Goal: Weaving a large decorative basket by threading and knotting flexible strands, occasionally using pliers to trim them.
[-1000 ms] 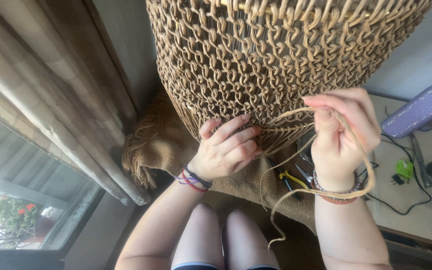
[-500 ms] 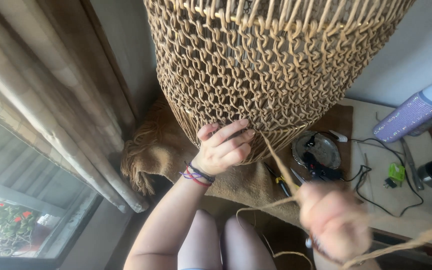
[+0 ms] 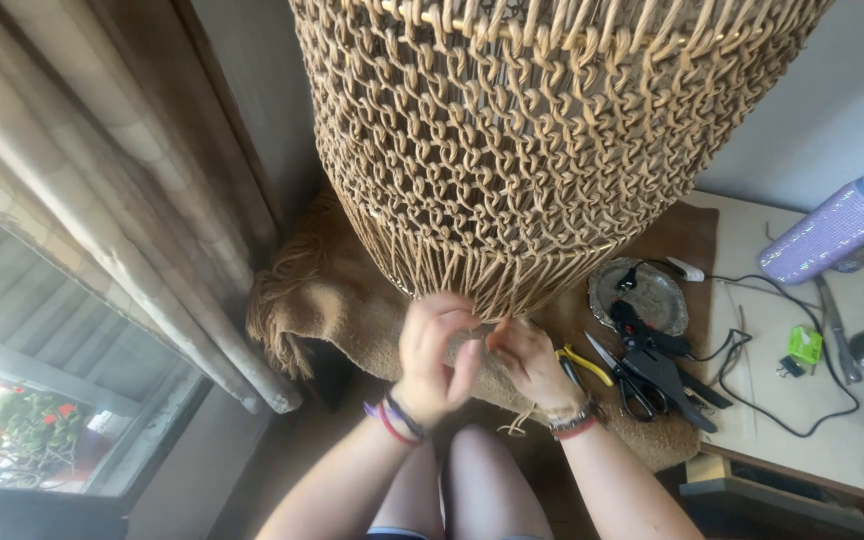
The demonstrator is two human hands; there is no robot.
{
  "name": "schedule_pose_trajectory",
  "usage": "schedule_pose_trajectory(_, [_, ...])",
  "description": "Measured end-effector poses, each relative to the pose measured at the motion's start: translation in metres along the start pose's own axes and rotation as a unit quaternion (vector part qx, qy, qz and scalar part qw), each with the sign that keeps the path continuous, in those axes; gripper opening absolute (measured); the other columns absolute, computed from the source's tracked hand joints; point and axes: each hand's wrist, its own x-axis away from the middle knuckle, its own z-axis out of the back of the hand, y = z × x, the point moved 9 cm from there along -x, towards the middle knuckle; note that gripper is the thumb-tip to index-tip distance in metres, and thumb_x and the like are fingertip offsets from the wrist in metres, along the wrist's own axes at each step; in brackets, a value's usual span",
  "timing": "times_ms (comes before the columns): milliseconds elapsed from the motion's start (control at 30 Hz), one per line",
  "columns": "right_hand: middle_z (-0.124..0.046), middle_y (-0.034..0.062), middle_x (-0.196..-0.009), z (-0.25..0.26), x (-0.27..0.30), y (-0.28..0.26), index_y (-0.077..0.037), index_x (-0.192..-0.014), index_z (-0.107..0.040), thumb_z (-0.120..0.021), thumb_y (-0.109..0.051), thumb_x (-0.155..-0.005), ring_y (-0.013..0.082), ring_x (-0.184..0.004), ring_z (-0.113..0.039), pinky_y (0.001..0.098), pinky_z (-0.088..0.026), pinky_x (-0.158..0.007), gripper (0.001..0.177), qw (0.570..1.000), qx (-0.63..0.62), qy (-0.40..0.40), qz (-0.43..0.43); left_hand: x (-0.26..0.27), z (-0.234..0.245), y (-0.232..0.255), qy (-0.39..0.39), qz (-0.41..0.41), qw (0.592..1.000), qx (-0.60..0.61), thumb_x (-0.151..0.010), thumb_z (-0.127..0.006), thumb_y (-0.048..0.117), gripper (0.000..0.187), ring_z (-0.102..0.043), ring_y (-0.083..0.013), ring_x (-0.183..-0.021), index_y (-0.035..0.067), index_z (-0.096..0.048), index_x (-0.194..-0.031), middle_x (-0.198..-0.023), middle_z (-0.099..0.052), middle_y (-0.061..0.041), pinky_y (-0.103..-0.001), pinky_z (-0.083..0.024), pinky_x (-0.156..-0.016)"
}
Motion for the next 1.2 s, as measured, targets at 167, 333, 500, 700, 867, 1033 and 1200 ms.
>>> schedule_pose_trajectory(167, [-0.067,0.0142,-0.110,-0.019,0.054,-0.027,-0.003,-0.118,-0.062,-0.055,-0.007,-0.097,0.0285,-0.097,-0.065,0.0428,-0.053,-0.091,0.022,0.984,0.100,-0.123,-0.082,0.011,-0.053,-0.010,-0.124,0.335,0.910,0.209,-0.108,-0.045,0.034,0.036,-0.068,-0.0193,-0.099,0.003,-0.061,-0.117,-0.105,-0.064,-0.007,-0.030,-0.053,-0.091])
schedule_pose_trajectory(333, [-0.062,0.0162,-0.129,-0.016,0.055,-0.057,-0.002,-0.104,-0.064,-0.063,0.001,-0.083,0.0373,-0.055,-0.063,0.0474,-0.058,-0.052,0.021,0.936,0.201,-0.261,-0.120,0.032,-0.084,-0.026,-0.064,0.449,0.819,0.352,-0.111,-0.041,0.034,0.039,-0.033,-0.0076,-0.063,0.014,-0.052,-0.079,-0.066,-0.039,0.005,-0.023,-0.029,-0.060])
schedule_pose_trajectory(500, [-0.074,-0.0046,-0.127,0.000,0.082,-0.073,-0.018,-0.102,-0.074,-0.049,0.012,-0.077,0.0174,-0.112,-0.073,0.0330,-0.052,-0.095,0.046,0.908,0.037,-0.348,-0.231,0.044,-0.115,-0.018,-0.049,0.532,0.699,0.476,-0.112,-0.038,0.037,0.054,-0.037,-0.0121,-0.050,0.018,-0.048,-0.063,-0.056,-0.042,0.003,-0.026,-0.033,-0.055])
schedule_pose_trajectory(700, [-0.061,0.0047,-0.097,0.098,0.078,-0.078,-0.004,-0.104,-0.064,-0.045,-0.014,-0.099,0.0130,-0.082,-0.059,0.0250,-0.051,-0.077,0.022,0.961,0.032,-0.004,-0.276,0.053,-0.109,-0.054,-0.055,0.583,0.731,0.349,-0.105,-0.047,0.051,0.058,-0.025,-0.0055,-0.036,0.020,-0.048,-0.056,-0.045,-0.034,0.009,-0.021,-0.020,-0.036])
schedule_pose_trajectory(867, [-0.062,0.0082,-0.097,0.109,0.053,-0.101,-0.002,-0.101,-0.068,-0.040,-0.017,-0.107,0.0143,-0.077,-0.055,0.0254,-0.047,-0.067,0.033,0.936,0.019,0.044,-0.348,0.069,-0.097,-0.068,-0.068,0.532,0.795,0.284,-0.107,-0.045,0.046,0.056,-0.028,-0.0063,-0.041,0.016,-0.051,-0.060,-0.046,-0.035,0.005,-0.023,-0.021,-0.042])
schedule_pose_trajectory(1033, [-0.048,0.0019,-0.063,0.100,0.048,-0.099,-0.005,-0.105,-0.069,-0.038,-0.027,-0.108,0.0127,-0.058,-0.046,0.0256,-0.041,-0.057,0.038,0.946,0.042,0.016,-0.320,0.096,-0.093,-0.062,-0.142,0.441,0.866,0.190,-0.111,-0.034,0.038,0.052,-0.039,-0.0115,-0.057,0.016,-0.044,-0.065,-0.060,-0.040,0.004,-0.028,-0.036,-0.060])
schedule_pose_trajectory(1200, [-0.050,0.0067,-0.086,0.107,0.033,-0.099,0.004,-0.107,-0.069,-0.035,-0.019,-0.112,0.0084,-0.060,-0.036,0.0218,-0.028,-0.050,0.041,0.923,-0.050,0.109,-0.367,0.126,-0.082,-0.056,0.001,0.435,0.798,0.417,-0.106,-0.058,0.030,0.021,-0.032,-0.0040,-0.053,0.016,-0.042,-0.106,-0.070,-0.036,0.006,-0.019,-0.027,-0.045])
